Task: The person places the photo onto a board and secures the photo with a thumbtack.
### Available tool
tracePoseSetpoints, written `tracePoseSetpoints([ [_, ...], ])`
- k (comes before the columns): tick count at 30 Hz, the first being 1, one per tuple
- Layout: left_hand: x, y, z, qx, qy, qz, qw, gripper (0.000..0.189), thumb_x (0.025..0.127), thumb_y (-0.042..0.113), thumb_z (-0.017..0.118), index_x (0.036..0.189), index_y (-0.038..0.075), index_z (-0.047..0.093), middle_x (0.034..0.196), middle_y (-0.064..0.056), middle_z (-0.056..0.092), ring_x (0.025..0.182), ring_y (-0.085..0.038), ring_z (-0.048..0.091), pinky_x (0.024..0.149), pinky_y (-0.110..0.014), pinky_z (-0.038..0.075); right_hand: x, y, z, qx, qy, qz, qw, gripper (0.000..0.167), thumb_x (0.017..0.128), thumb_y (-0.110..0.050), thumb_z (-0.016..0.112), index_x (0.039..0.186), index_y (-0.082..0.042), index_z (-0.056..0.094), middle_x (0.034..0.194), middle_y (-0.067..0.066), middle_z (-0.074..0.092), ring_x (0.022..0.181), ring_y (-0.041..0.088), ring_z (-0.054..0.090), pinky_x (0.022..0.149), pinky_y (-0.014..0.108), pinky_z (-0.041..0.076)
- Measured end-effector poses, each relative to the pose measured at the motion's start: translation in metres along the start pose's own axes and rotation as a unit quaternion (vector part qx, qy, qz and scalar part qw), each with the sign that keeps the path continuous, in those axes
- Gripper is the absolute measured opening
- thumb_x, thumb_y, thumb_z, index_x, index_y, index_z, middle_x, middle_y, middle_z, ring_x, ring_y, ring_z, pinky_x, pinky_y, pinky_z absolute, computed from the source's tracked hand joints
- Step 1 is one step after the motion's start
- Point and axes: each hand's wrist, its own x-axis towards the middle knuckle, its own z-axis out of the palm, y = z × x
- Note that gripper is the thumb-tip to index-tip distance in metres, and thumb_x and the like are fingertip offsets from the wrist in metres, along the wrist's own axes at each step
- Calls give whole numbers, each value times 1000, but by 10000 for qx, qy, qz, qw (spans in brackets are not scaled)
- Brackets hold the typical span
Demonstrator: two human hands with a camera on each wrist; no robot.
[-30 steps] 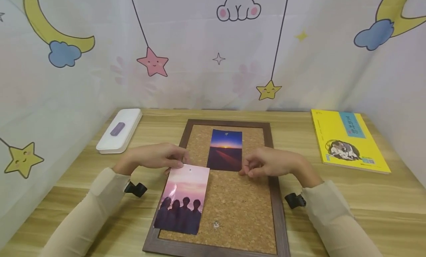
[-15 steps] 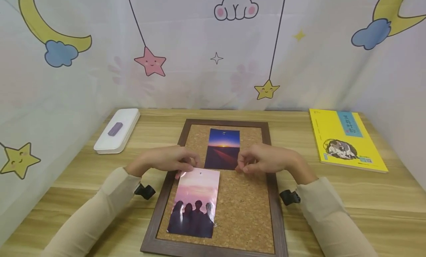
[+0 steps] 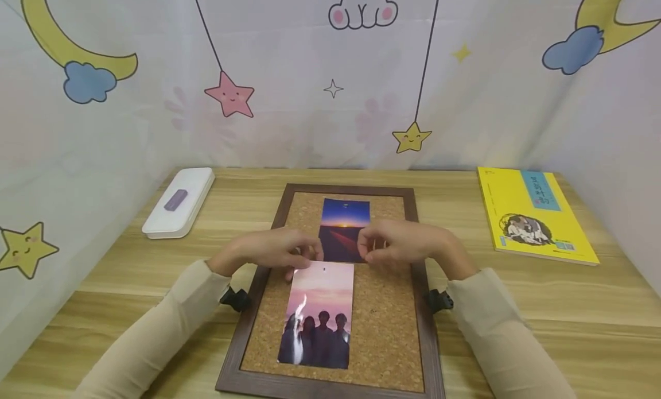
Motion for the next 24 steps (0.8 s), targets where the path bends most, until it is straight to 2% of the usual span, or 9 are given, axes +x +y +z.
tracePoseSetpoints([
  [5, 4, 3, 3, -87, 88, -78, 9999, 14, 101, 1, 54, 111, 7, 63, 68, -7, 63, 58, -23, 65, 62, -27, 49, 12, -4, 2, -116, 34, -80, 9999, 9, 99, -8, 61, 93, -14, 63, 86, -6, 58, 78, 13, 56, 68, 31, 48],
  [14, 16, 10, 9, -117, 77, -146, 9998, 13, 101, 0, 54, 112, 5, 60, 67, -5, 62, 58, -19, 64, 56, -22, 45, 30, -8, 11, -138, -58, -161, 9998, 8, 96, -9, 66, 91, -16, 65, 80, -8, 59, 72, 9, 55, 65, 27, 46],
  [19, 18, 14, 13, 117, 229, -348, 9991, 15, 99, -2, 56, 111, 5, 60, 72, -5, 64, 58, -15, 64, 56, -22, 45, 36, -8, 17, -57, -200, -251, 9995, 9, 96, -7, 66, 91, -15, 66, 81, -7, 60, 72, 8, 55, 66, 26, 47],
  [24, 20, 16, 17, 393, 373, -542, 9971, 13, 98, 0, 59, 110, 7, 61, 70, -4, 64, 58, -14, 62, 56, -23, 45, 40, -8, 24, 109, -326, -53, 9994, 10, 95, -4, 65, 91, -13, 67, 80, -7, 61, 71, 8, 55, 65, 26, 47],
])
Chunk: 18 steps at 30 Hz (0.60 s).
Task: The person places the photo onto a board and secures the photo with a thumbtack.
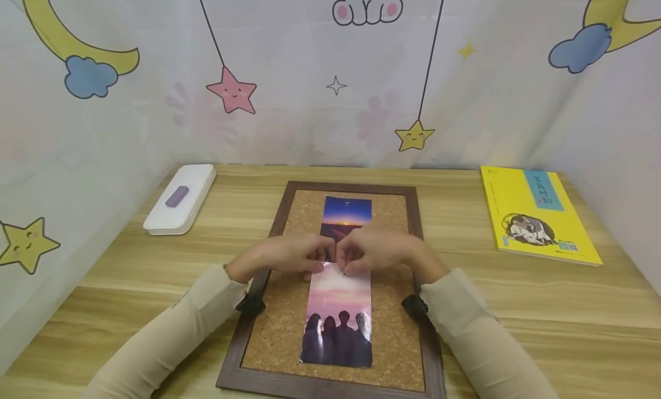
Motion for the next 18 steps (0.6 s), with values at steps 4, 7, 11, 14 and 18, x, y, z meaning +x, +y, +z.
tracePoseSetpoints([
  [4, 1, 1, 1, 69, 78, -91, 9999, 15, 97, 0, 61, 110, 10, 62, 72, -3, 64, 58, -14, 62, 55, -24, 45, 3, 0, 3, 30, -5, 158, 9999, 10, 95, -4, 65, 90, -13, 67, 79, -8, 61, 70, 8, 55, 64, 26, 47],
  [7, 1, 2, 2, 36, 95, -133, 9999, 18, 97, -1, 62, 111, 9, 62, 73, -4, 63, 58, -15, 62, 56, -24, 45, 5, -1, 4, -29, 64, 238, 9997, 10, 94, -5, 66, 89, -13, 68, 78, -9, 60, 69, 8, 54, 63, 26, 46],
  [11, 2, 3, 1, -13, 88, -229, 9997, 20, 95, -1, 64, 112, 9, 61, 76, -4, 63, 59, -15, 61, 56, -24, 45, 5, -1, 5, -102, 146, 291, 9994, 10, 93, -5, 65, 89, -14, 68, 78, -9, 60, 69, 8, 54, 62, 25, 45],
  [14, 2, 3, 1, 0, 100, -287, 9995, 21, 94, 0, 66, 112, 10, 62, 79, -4, 63, 60, -14, 61, 57, -24, 45, 6, 0, 6, -137, 180, 297, 9993, 11, 93, -5, 65, 89, -14, 68, 78, -9, 60, 69, 8, 54, 62, 25, 45],
  [18, 2, 2, 1, -34, 100, -300, 9995, 22, 92, 0, 69, 110, 11, 62, 80, -4, 62, 60, -14, 60, 57, -24, 45, 7, 0, 7, -239, 221, 351, 9989, 11, 94, -6, 65, 90, -15, 68, 78, -9, 60, 68, 8, 53, 62, 25, 44],
])
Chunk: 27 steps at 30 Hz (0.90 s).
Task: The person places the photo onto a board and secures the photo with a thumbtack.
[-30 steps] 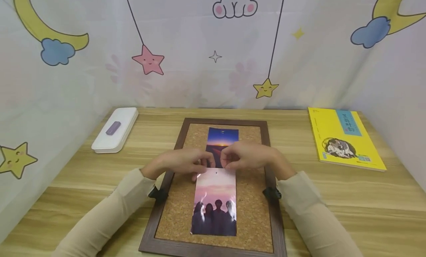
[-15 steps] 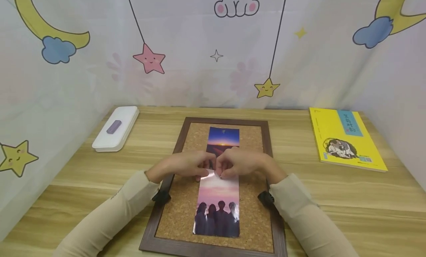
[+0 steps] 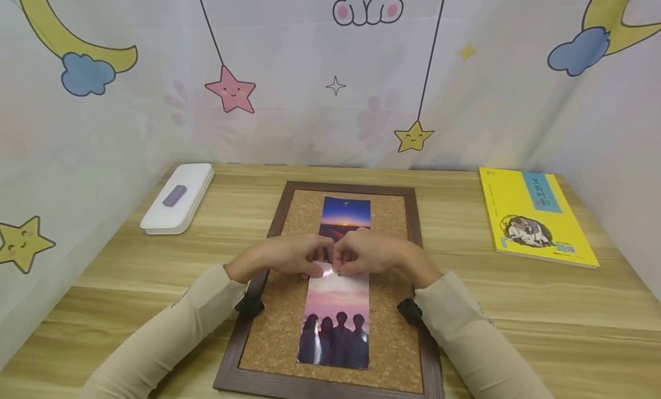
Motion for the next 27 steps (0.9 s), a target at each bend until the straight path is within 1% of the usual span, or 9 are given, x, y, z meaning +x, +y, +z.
tracePoseSetpoints([
  [4, -1, 0, -1, -15, -14, -50, 10000, 21, 92, 2, 70, 109, 11, 61, 80, -4, 62, 61, -14, 61, 57, -24, 45, 1, -2, 1, -74, 68, 121, 9999, 11, 94, -6, 65, 90, -16, 67, 79, -9, 60, 68, 8, 54, 61, 25, 44],
  [7, 0, 0, -1, 105, 46, -65, 9999, 23, 91, 5, 73, 109, 11, 60, 80, -3, 61, 62, -13, 58, 58, -25, 43, 1, -2, 2, -55, 157, 201, 9997, 10, 94, -6, 65, 90, -15, 67, 79, -8, 60, 68, 8, 54, 61, 25, 44],
  [12, 0, 1, -1, 304, 201, -112, 9993, 25, 88, 7, 76, 107, 10, 60, 81, -1, 59, 68, -13, 54, 60, -24, 41, 2, -1, 3, 75, 285, 320, 9991, 10, 93, -4, 66, 89, -12, 67, 78, -6, 61, 67, 8, 54, 60, 25, 45],
  [15, 0, 2, -2, 340, 236, -135, 9991, 25, 87, 7, 77, 104, 10, 59, 82, -2, 59, 71, -14, 53, 61, -23, 41, 3, -3, 3, 89, 333, 471, 9983, 10, 93, -4, 66, 88, -12, 67, 78, -6, 61, 67, 8, 54, 60, 25, 44],
  [22, 0, 0, -3, 370, 314, -232, 9986, 26, 85, 9, 80, 103, 10, 60, 84, -2, 57, 75, -13, 52, 63, -23, 40, 6, -10, 2, 11, 361, 739, 9966, 12, 96, -6, 65, 85, -12, 66, 75, -5, 60, 64, 8, 52, 58, 24, 43],
  [27, 0, -3, -3, 420, 266, -256, 9984, 26, 84, 11, 80, 101, 11, 60, 82, 0, 55, 73, -12, 50, 62, -23, 39, 6, -12, 3, -71, 253, 877, 9958, 11, 96, -9, 66, 86, -11, 65, 74, -5, 60, 62, 8, 52, 57, 24, 43],
])
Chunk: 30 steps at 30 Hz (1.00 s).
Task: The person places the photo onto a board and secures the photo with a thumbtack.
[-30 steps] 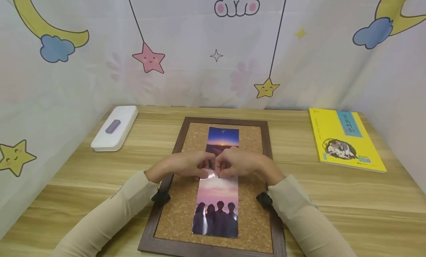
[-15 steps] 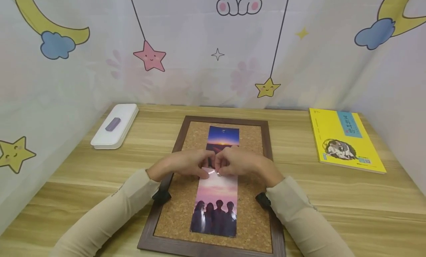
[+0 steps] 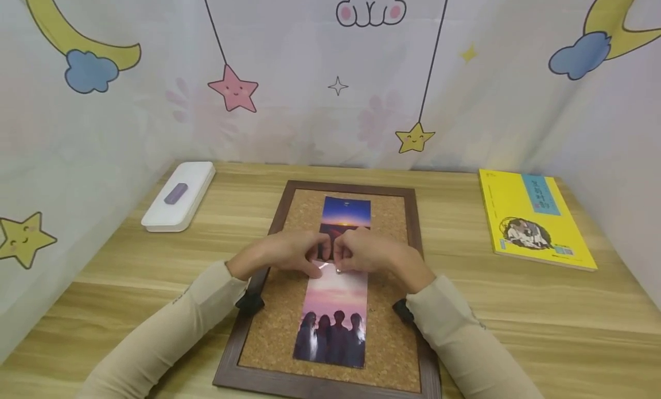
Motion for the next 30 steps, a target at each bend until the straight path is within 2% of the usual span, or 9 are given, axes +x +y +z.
tracePoseSetpoints([
  [12, -1, -3, -3, 28, 28, 33, 10000, 26, 85, 12, 80, 101, 11, 60, 82, -1, 56, 73, -12, 50, 63, -23, 39, 8, -4, -1, -226, -117, 331, 9991, 9, 96, -7, 65, 87, -11, 65, 73, -2, 60, 60, 9, 52, 56, 24, 43],
  [15, -1, -5, -3, 170, 32, 40, 9998, 26, 85, 12, 81, 101, 12, 61, 81, 0, 57, 73, -11, 51, 63, -23, 39, 8, -4, 0, -207, -168, 373, 9989, 9, 96, -6, 64, 88, -12, 64, 74, -2, 59, 61, 9, 51, 56, 24, 42],
  [19, -3, -8, -3, 380, 35, 18, 9993, 24, 85, 12, 80, 99, 13, 61, 79, 2, 58, 70, -10, 52, 62, -23, 39, 7, -3, 1, -234, -184, 269, 9992, 10, 96, -6, 63, 88, -13, 62, 74, -2, 58, 61, 9, 50, 56, 24, 41],
  [25, -5, -10, -4, 163, -128, 125, 9997, 21, 86, 7, 79, 97, 11, 61, 78, 1, 60, 68, -10, 53, 61, -22, 41, 5, 1, 0, -203, -297, 115, 9993, 9, 95, -7, 65, 89, -12, 60, 75, -2, 57, 62, 9, 49, 58, 24, 41],
  [30, -5, -8, -6, 181, -144, 111, 9997, 22, 86, 8, 79, 97, 11, 61, 79, 1, 60, 68, -11, 54, 62, -24, 42, 0, 4, -6, -149, -404, -142, 9990, 8, 96, -10, 66, 102, -11, 61, 79, -1, 58, 66, 10, 52, 62, 26, 44],
])
